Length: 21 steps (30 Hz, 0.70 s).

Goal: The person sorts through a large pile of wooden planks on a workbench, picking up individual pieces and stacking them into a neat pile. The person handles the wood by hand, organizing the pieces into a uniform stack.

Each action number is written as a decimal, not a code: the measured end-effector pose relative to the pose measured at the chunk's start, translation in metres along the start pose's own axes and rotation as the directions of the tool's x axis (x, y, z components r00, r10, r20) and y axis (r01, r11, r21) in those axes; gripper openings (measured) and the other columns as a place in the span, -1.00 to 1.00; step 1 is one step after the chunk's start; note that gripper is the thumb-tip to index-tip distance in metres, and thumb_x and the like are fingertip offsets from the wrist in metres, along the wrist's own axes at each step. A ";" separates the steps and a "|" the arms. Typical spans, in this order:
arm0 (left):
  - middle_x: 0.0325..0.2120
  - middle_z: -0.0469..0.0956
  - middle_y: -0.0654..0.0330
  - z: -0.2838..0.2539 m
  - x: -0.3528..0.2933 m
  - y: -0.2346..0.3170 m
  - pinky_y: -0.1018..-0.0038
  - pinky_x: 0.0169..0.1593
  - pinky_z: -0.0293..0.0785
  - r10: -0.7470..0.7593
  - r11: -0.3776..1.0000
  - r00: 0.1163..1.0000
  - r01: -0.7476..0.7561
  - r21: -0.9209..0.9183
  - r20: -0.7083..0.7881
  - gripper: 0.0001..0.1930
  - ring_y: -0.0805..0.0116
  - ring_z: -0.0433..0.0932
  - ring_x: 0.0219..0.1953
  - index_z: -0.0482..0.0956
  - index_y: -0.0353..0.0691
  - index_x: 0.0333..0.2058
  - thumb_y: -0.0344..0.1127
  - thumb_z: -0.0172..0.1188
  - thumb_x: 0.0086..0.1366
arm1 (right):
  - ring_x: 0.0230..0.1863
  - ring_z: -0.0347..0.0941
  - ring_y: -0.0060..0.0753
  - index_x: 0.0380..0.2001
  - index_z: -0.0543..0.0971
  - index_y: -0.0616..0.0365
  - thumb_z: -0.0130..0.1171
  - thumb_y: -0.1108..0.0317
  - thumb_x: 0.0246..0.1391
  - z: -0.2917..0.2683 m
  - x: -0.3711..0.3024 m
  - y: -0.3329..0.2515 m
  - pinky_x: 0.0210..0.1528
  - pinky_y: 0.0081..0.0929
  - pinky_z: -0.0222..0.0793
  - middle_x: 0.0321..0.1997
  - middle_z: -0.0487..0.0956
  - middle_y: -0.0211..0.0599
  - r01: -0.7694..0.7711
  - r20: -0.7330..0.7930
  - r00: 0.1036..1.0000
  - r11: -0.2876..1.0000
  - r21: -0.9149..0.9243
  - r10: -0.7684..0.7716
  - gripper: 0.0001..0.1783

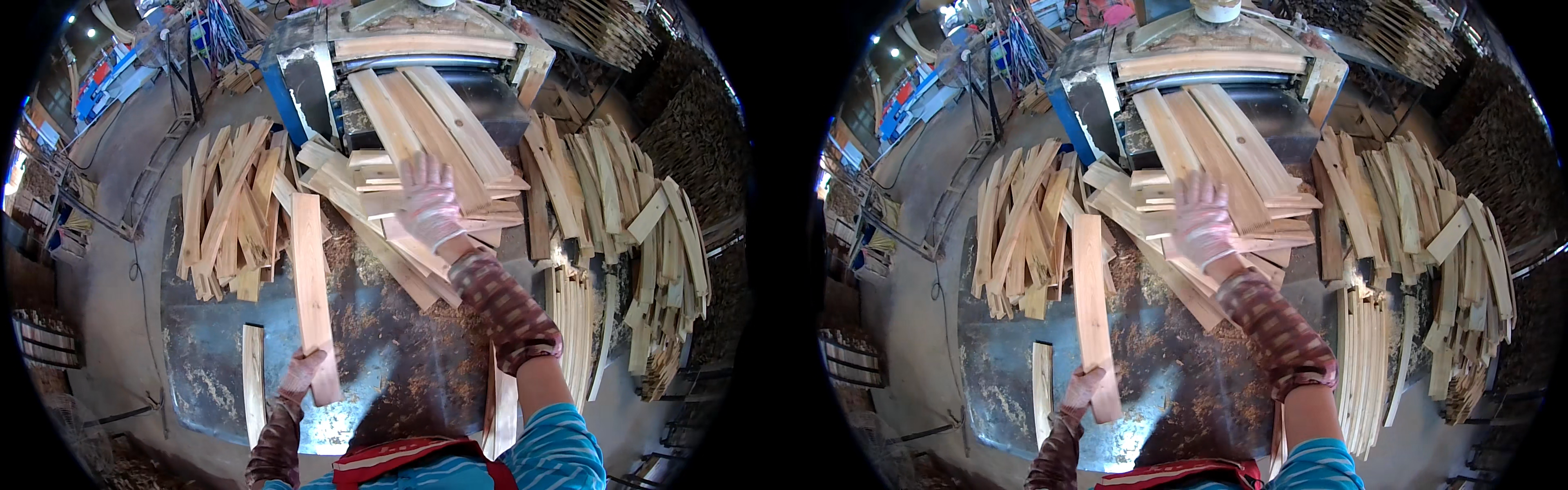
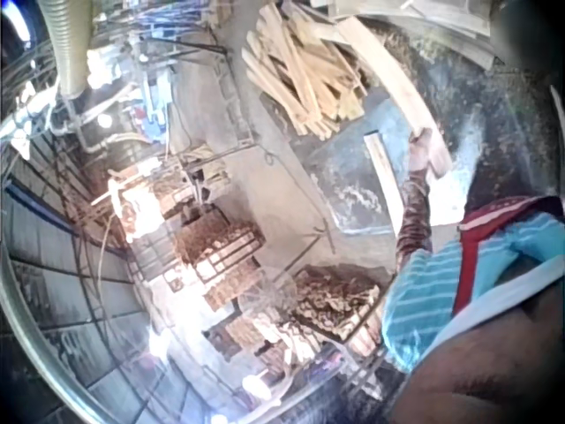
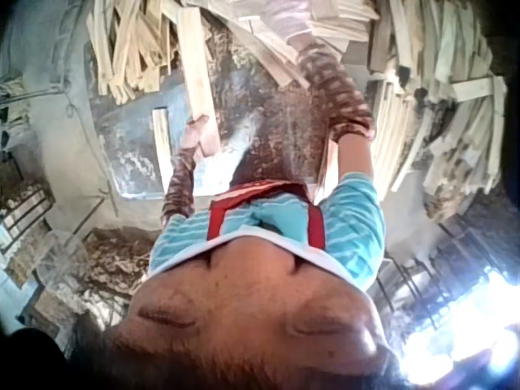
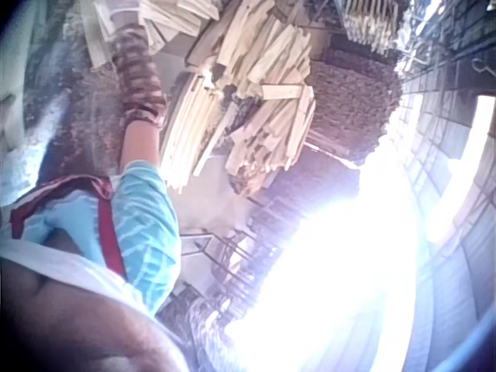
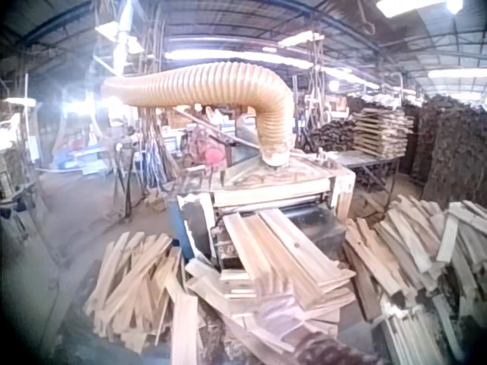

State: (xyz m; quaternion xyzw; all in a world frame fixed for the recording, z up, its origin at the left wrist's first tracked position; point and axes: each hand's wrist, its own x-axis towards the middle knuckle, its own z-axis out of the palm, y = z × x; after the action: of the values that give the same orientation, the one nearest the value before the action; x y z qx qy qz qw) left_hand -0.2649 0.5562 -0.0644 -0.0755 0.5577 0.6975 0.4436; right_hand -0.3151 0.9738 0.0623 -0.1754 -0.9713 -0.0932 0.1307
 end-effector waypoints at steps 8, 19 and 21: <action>-0.13 0.67 0.11 0.018 0.034 -0.089 0.33 0.10 0.49 -0.314 0.564 0.938 0.059 0.824 0.148 -0.44 0.28 0.58 -0.01 0.57 -0.27 0.09 0.01 0.37 0.27 | 0.11 0.46 -0.14 0.06 0.45 0.37 0.09 0.39 0.06 0.004 -0.035 0.030 0.19 -0.10 0.34 -0.04 0.58 -0.03 -0.095 0.067 0.995 0.951 0.294 0.079 -0.53; 0.05 0.55 0.08 0.052 0.184 0.229 -0.02 0.29 0.18 0.632 -0.429 0.712 -0.007 0.903 0.306 -0.64 -0.01 0.39 0.17 0.65 0.01 -0.05 -0.04 0.17 0.22 | -0.17 0.51 -0.34 0.21 0.45 0.38 0.15 0.29 -0.02 0.015 -0.147 0.093 -0.04 -0.43 0.45 -0.20 0.61 -0.30 -0.371 0.380 0.883 -0.088 0.925 0.277 -0.32; 0.14 0.48 0.05 0.026 0.216 0.247 -0.15 0.34 -0.02 0.598 -0.499 0.763 0.116 0.859 0.245 -0.60 -0.02 0.25 0.29 0.65 0.06 -0.03 0.02 0.15 0.20 | -0.04 0.50 -0.13 0.32 0.28 0.35 0.28 0.20 -0.01 0.040 -0.148 0.089 0.01 -0.30 0.46 -0.06 0.58 -0.14 -0.406 0.273 0.914 0.668 0.623 0.301 -0.15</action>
State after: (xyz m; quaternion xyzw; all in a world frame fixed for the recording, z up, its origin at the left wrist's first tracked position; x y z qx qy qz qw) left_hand -0.5571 0.6971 -0.0087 0.3292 0.9422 -0.0425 -0.0452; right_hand -0.1573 1.0183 -0.0058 -0.3084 -0.8931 0.3012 0.1284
